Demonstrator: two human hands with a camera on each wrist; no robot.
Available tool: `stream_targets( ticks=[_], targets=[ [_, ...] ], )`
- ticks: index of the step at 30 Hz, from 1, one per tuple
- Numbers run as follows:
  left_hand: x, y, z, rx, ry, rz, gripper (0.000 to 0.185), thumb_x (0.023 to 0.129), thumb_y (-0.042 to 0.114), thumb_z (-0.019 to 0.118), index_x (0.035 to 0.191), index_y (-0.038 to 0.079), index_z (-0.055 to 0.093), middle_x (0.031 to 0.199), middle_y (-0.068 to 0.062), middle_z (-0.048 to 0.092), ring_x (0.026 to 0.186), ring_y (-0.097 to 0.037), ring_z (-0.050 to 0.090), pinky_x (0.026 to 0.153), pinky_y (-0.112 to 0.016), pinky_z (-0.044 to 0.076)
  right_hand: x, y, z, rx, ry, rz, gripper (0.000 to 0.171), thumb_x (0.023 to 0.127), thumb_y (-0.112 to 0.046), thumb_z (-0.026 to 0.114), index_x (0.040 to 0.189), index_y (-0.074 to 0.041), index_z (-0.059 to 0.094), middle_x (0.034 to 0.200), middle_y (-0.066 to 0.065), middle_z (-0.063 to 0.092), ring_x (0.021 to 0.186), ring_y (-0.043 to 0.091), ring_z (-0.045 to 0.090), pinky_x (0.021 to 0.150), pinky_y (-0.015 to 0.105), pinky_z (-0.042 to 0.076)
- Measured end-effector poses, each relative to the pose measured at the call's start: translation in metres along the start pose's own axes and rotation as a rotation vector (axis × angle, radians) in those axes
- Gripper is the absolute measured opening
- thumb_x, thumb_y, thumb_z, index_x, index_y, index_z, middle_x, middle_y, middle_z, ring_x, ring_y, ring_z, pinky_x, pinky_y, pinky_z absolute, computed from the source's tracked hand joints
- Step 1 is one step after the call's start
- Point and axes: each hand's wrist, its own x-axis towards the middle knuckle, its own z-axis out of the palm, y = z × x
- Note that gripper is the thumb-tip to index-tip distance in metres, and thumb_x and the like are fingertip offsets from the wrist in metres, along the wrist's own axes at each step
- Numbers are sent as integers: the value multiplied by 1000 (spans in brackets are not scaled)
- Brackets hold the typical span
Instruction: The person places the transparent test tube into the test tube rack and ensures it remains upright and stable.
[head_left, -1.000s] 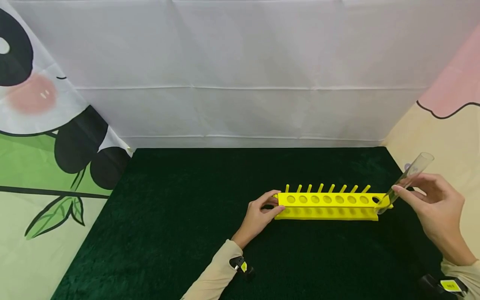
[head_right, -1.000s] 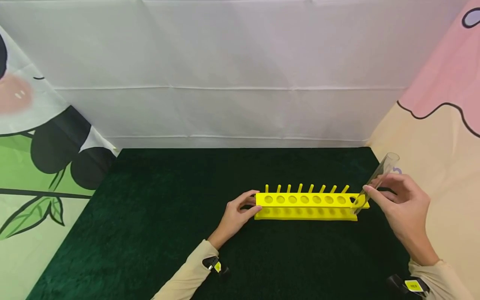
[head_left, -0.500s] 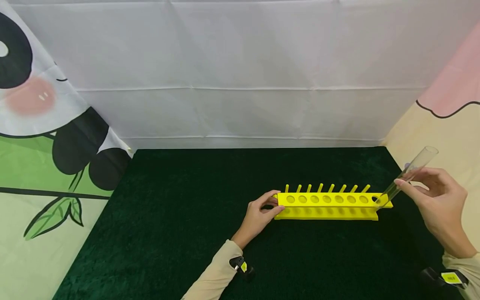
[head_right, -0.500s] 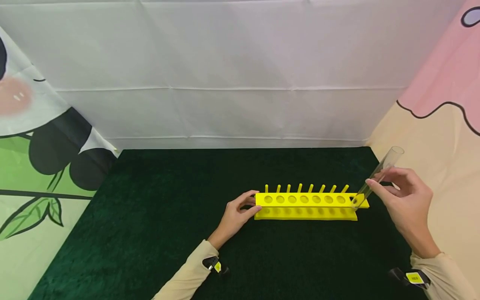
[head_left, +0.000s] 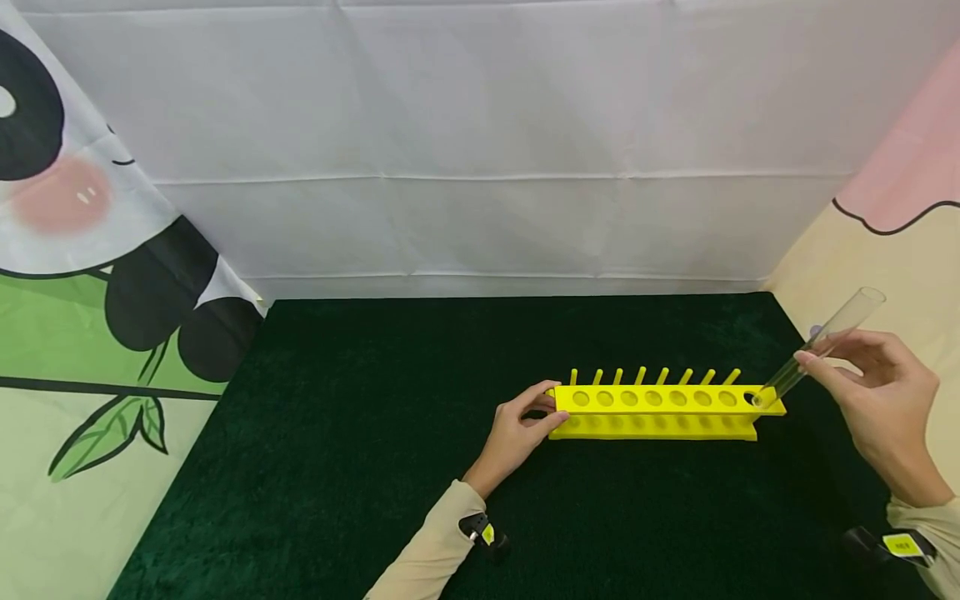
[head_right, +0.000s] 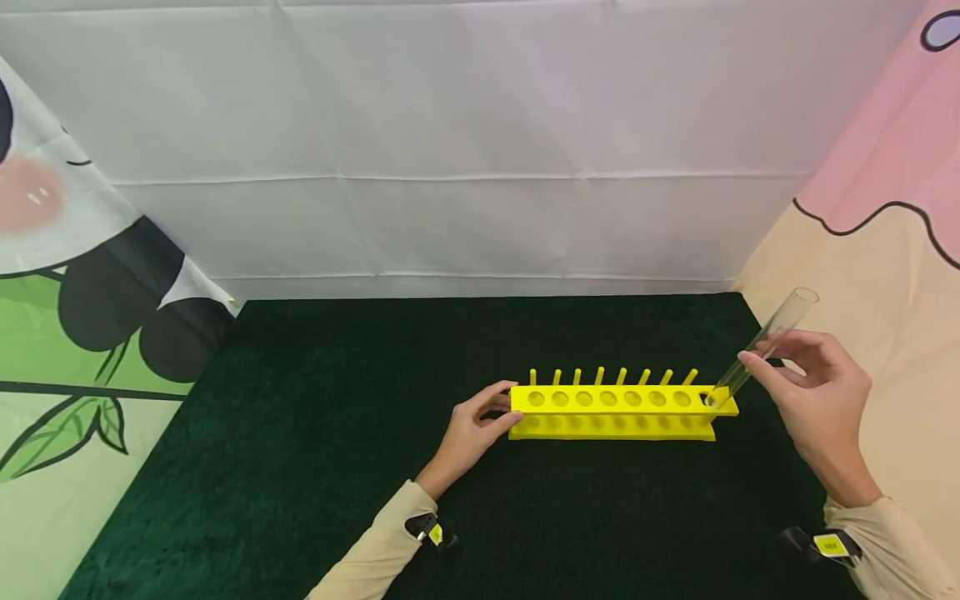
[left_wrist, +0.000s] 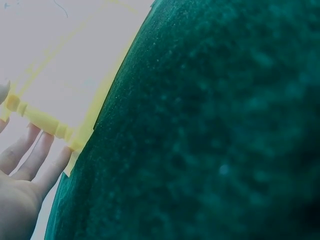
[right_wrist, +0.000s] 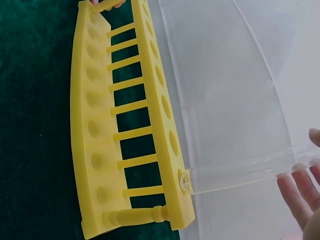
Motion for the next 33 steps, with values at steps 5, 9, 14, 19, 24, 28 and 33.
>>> stream_targets(
  ticks=[5, 9, 14, 19, 24, 28, 33],
  targets=[
    [0, -1, 0, -6, -1, 11, 43, 91, 15, 64, 132, 14, 52, 117, -10, 59, 104, -19, 59, 79, -26, 54, 3, 2, 1, -12, -4, 9, 39, 75, 21, 65, 111, 16, 54, 96, -2, 61, 83, 11, 58, 79, 10, 48],
    [0, -1, 0, -7, -3, 14, 43, 91, 15, 64, 133, 14, 52, 117, -9, 60, 104, -19, 59, 79, -27, 54, 6, 3, 2, -35, -4, 25, 39, 75, 17, 68, 112, 12, 56, 96, -3, 61, 83, 10, 58, 79, 10, 47],
    [0, -1, 0, -5, -2, 10, 43, 91, 15, 64, 133, 14, 52, 116, -8, 60, 103, -17, 59, 79, -27, 54, 7, 3, 4, -50, -11, 38, 38, 76, 13, 69, 112, 10, 57, 96, -4, 61, 84, 10, 58, 78, 9, 47],
    [0, -2, 0, -7, -2, 9, 43, 91, 15, 64, 132, 14, 52, 115, -8, 61, 103, -17, 59, 79, -27, 54, 7, 5, 6, -53, -20, 43, 39, 76, 13, 70, 113, 9, 57, 97, -6, 60, 87, 9, 57, 79, 8, 45],
    [0, -1, 0, -5, 1, 10, 43, 91, 15, 65, 132, 14, 52, 116, -8, 61, 103, -16, 59, 80, -29, 54, 7, 5, 7, -50, -30, 46, 40, 76, 13, 70, 113, 9, 57, 98, -5, 60, 87, 8, 57, 79, 8, 45],
    [0, 0, -1, -1, 2, 13, 43, 91, 15, 65, 132, 14, 53, 116, -9, 61, 103, -17, 59, 79, -29, 54, 5, 6, 7, -50, -39, 44, 39, 76, 13, 70, 113, 10, 57, 98, -4, 60, 88, 8, 58, 79, 9, 46],
    [0, 1, 0, 1, 2, 8, 43, 91, 15, 65, 132, 13, 52, 116, -9, 60, 103, -17, 59, 79, -27, 54, 3, 7, 8, -65, -41, 45, 40, 76, 13, 70, 113, 9, 57, 98, -5, 60, 89, 8, 58, 80, 9, 46]
  ],
)
